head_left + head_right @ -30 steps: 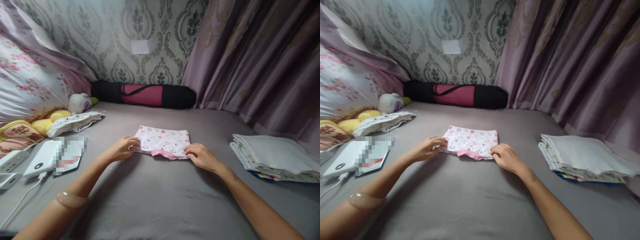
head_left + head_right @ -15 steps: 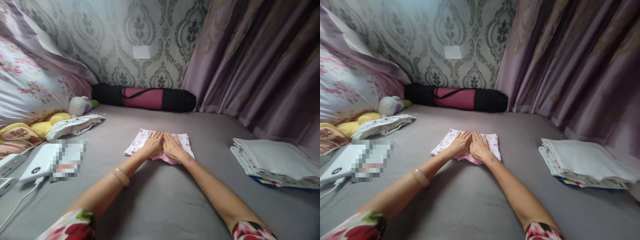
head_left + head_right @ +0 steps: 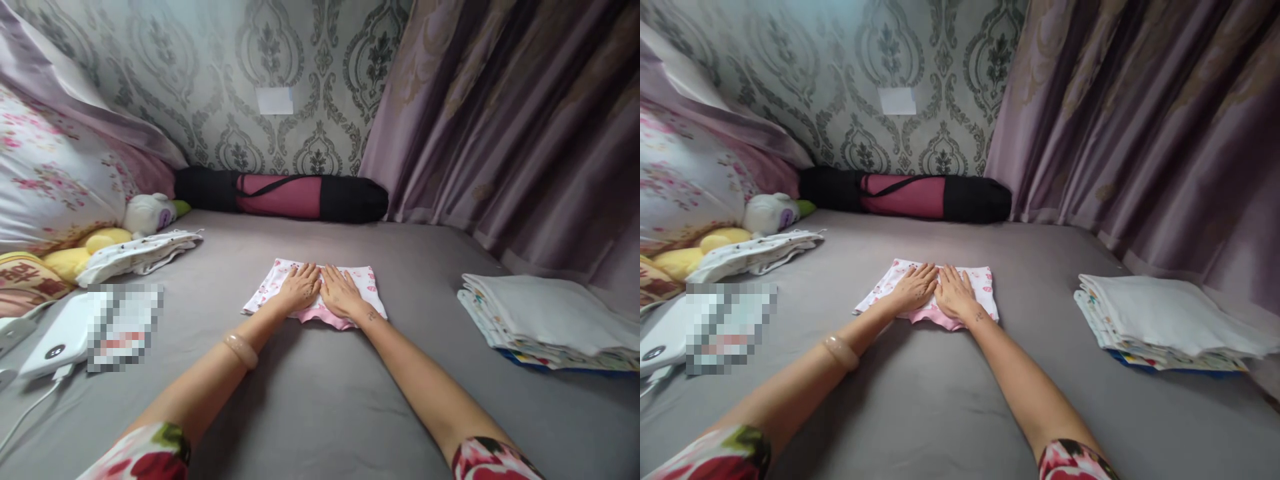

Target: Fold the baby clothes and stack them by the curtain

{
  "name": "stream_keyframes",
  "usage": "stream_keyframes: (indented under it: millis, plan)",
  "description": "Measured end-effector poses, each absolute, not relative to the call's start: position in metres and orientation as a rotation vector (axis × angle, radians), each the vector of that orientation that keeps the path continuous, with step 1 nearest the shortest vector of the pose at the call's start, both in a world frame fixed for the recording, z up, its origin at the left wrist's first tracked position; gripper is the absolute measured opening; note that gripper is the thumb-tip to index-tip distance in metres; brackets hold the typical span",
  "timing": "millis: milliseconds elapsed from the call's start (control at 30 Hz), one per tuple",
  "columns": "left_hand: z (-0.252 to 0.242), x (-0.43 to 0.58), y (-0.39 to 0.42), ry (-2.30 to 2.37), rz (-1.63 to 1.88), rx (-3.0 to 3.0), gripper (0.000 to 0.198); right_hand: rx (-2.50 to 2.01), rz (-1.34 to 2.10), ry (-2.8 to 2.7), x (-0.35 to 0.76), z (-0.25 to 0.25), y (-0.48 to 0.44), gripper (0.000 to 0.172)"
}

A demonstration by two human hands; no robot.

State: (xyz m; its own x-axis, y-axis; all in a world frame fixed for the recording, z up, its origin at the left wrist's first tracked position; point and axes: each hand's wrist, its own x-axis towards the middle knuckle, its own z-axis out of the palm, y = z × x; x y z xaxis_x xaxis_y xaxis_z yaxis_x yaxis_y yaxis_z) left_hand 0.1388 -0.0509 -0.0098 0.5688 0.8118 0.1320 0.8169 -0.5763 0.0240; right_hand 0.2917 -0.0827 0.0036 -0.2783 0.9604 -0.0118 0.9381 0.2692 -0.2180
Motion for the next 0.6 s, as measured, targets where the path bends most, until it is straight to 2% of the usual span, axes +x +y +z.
stream_keyframes:
  millis: [267, 600]
  plan:
    - [-0.006, 0.122, -0.053, -1.572, -0.247, -2.626, 0.055, -1.853, 0.163, -2.338, 0.304, 0.008, -0.091, 0.058]
    - [-0.009, 0.123, -0.055, -1.599, -0.277, -2.633, 0.053, -1.895, 0.200, -2.323, 0.303, 0.001, -0.091, 0.056]
